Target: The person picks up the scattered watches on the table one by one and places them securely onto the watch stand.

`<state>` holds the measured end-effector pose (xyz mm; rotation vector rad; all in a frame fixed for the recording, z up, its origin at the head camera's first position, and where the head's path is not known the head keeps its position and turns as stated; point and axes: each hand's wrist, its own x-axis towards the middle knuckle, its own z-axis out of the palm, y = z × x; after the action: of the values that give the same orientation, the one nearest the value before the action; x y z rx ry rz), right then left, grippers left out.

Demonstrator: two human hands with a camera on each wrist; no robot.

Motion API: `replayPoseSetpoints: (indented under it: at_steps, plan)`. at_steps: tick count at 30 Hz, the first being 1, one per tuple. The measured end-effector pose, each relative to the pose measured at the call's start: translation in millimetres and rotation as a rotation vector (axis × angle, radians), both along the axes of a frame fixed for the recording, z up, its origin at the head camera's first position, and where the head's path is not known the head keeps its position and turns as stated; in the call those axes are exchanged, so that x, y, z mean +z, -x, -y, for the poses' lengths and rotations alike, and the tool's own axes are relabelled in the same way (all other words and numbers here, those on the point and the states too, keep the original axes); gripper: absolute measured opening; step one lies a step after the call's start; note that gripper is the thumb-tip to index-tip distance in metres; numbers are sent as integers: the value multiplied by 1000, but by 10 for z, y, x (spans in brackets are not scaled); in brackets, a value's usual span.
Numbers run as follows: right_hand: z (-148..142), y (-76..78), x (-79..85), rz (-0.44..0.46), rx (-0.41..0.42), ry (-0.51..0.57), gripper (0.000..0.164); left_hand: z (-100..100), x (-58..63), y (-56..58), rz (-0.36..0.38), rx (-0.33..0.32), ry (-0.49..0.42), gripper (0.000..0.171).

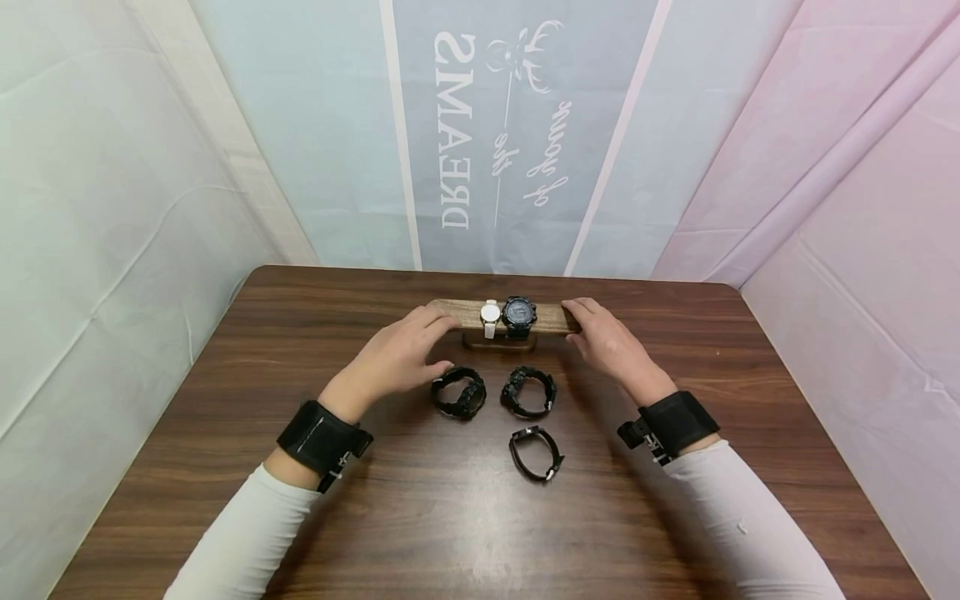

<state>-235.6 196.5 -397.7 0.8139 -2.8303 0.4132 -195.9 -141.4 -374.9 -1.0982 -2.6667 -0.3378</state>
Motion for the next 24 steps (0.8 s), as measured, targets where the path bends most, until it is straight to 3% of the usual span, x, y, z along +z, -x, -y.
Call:
replayPoseSetpoints:
  at_steps: [24]
  plan:
    - [2,4,1,12,-11,-1,56,-84,-163,-330,80,-92,19,58]
